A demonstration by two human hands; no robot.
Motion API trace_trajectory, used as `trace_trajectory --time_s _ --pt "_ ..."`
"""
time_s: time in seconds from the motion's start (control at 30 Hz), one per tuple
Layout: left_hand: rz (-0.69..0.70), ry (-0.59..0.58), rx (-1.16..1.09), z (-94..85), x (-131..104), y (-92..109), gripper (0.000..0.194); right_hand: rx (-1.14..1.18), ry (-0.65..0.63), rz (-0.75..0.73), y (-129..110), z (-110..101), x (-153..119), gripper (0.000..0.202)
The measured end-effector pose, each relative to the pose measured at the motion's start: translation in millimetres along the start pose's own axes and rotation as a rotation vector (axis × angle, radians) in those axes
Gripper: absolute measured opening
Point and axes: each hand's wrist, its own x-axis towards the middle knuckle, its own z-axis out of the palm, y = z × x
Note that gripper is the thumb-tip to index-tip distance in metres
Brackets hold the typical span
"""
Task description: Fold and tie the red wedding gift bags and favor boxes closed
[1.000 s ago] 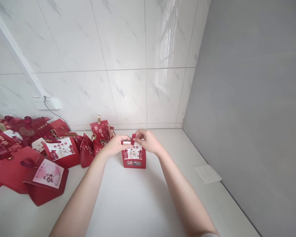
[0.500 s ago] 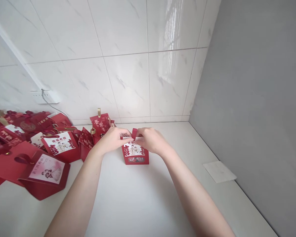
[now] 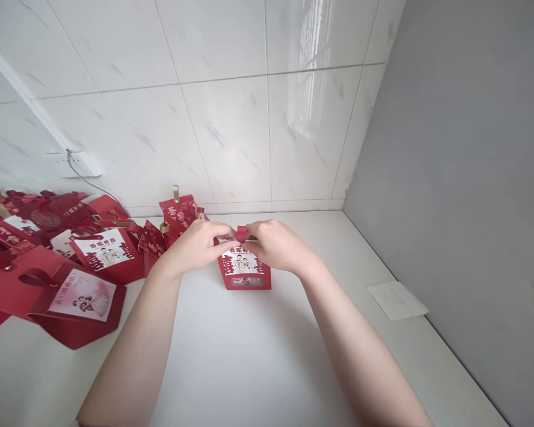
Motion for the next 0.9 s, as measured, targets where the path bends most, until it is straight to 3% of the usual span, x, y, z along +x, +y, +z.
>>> trace_trajectory --time_s 0.3,0.5,0.77,0.9 --pt "-0.048 -0.094 -0.173 4.7 2 -12 0.018 -0.068 -0.044 0.04 0 7 0 0.019" --pt "-0.097 -0.171 -0.37 -3.1 -3 -14 0.014 0.142 -0.15 0.1 -1 -2 -4 0.015" --pt "-0.169 -0.262 -0.058 -9.3 -2 -7 0.019 0.177 -0.017 0.115 -4 0 1 0.018" --pt "-0.202 -0.265 -0.005 -6.4 0 -3 0.022 0.153 0.029 0.084 -4 4 4 0.014"
